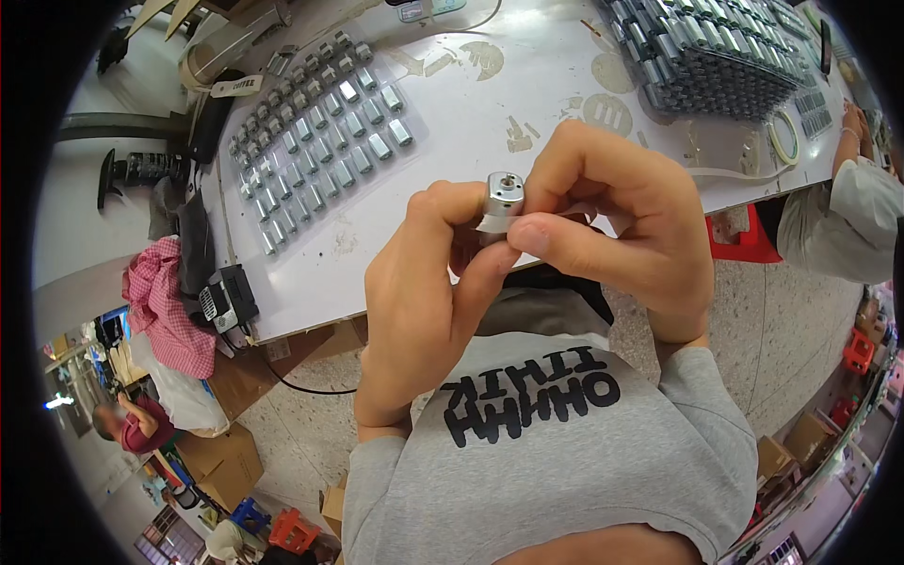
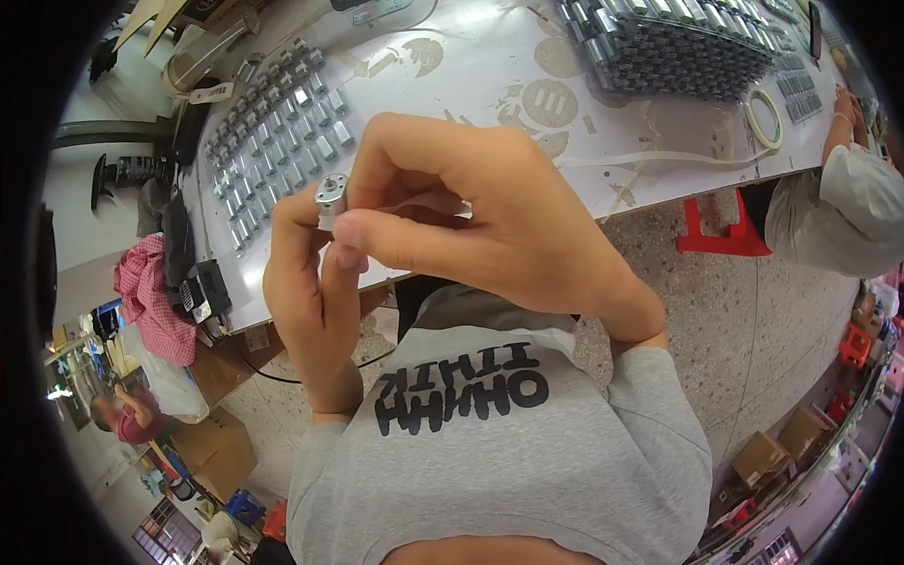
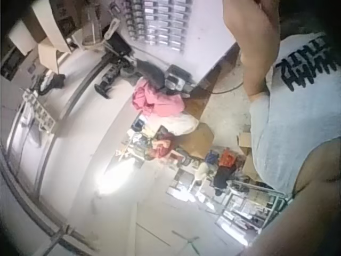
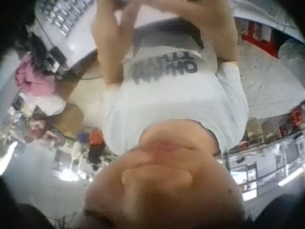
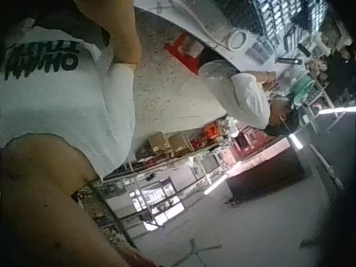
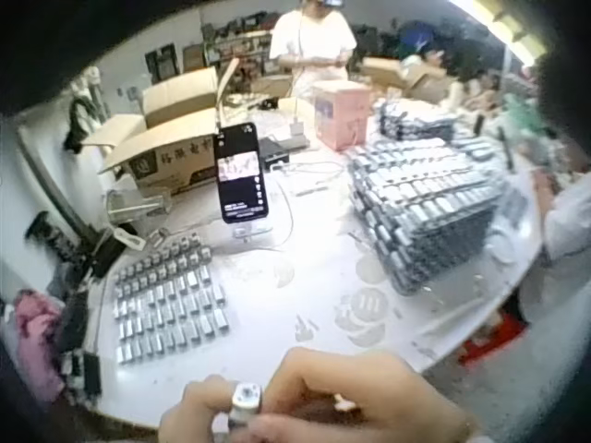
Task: The person repeatedly picks up small cylindrical metal components from a table, wraps each one with a strip of white tape, and places the wrapped component back on the table. The process is repeated for multiple components throughout the clip.
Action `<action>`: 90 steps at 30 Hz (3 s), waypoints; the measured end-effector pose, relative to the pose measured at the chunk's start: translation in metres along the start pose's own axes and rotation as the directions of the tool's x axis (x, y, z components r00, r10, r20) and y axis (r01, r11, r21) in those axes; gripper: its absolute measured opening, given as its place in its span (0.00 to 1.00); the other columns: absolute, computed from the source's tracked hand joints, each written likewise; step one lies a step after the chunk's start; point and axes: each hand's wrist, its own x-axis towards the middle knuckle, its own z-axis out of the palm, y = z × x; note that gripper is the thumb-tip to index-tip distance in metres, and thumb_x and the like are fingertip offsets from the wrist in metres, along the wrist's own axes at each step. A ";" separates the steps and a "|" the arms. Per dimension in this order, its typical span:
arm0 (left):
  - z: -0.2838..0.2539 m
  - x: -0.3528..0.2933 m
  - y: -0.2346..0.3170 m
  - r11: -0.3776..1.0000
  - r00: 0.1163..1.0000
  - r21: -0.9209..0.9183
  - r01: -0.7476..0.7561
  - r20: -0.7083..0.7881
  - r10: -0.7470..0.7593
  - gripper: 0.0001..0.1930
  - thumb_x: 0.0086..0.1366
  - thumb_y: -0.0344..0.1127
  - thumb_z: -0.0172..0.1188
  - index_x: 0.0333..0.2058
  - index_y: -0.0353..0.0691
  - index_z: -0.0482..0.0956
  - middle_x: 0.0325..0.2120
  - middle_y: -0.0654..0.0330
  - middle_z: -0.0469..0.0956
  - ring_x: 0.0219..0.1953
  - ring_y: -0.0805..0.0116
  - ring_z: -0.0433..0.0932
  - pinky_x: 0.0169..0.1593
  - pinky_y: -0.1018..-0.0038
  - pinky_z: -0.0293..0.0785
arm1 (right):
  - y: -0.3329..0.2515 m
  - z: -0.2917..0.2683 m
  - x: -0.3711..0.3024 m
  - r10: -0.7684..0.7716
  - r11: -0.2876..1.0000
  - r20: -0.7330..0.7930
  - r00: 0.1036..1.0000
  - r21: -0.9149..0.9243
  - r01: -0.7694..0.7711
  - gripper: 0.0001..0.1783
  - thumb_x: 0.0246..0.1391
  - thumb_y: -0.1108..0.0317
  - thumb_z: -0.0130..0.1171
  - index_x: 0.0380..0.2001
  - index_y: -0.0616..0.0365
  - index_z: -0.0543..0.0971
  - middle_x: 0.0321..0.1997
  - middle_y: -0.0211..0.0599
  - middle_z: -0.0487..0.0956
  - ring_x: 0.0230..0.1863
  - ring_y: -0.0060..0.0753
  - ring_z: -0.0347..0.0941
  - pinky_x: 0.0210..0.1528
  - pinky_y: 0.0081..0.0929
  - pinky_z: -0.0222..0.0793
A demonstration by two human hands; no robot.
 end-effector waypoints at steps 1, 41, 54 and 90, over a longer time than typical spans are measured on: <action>0.000 0.000 0.002 0.999 1.000 -0.028 0.020 0.000 -0.020 0.12 0.52 0.26 0.57 0.35 0.35 0.66 0.24 0.60 0.70 0.21 0.74 0.69 0.25 0.81 0.65 | 0.000 0.000 0.000 -0.005 1.000 0.003 1.000 0.009 0.005 0.06 0.43 0.76 0.57 0.22 0.63 0.69 0.22 0.29 0.70 0.24 0.13 0.65 0.25 0.09 0.58; -0.001 0.009 -0.002 0.923 0.960 0.337 -0.187 -0.136 0.244 0.12 0.47 0.28 0.62 0.30 0.36 0.69 0.18 0.62 0.70 0.16 0.75 0.66 0.19 0.82 0.61 | 0.019 -0.011 0.015 0.071 0.977 0.139 0.988 0.190 -0.097 0.08 0.44 0.72 0.58 0.21 0.61 0.69 0.21 0.24 0.70 0.24 0.10 0.62 0.23 0.08 0.55; 0.000 0.006 -0.007 0.994 0.995 0.046 0.103 -0.016 -0.103 0.08 0.54 0.30 0.56 0.31 0.34 0.69 0.19 0.62 0.71 0.19 0.77 0.69 0.23 0.83 0.64 | 0.025 -0.011 0.013 0.000 0.999 0.058 0.998 0.046 -0.003 0.06 0.48 0.70 0.54 0.23 0.61 0.71 0.17 0.24 0.67 0.18 0.09 0.59 0.17 0.08 0.52; 0.020 0.010 -0.007 0.974 0.998 -0.226 0.020 -0.051 -0.032 0.15 0.59 0.36 0.47 0.41 0.32 0.68 0.24 0.57 0.73 0.25 0.71 0.73 0.29 0.79 0.68 | 0.026 -0.010 0.004 -0.191 0.981 -0.158 0.969 -0.057 0.184 0.11 0.39 0.70 0.63 0.26 0.61 0.72 0.20 0.24 0.67 0.21 0.11 0.60 0.22 0.08 0.52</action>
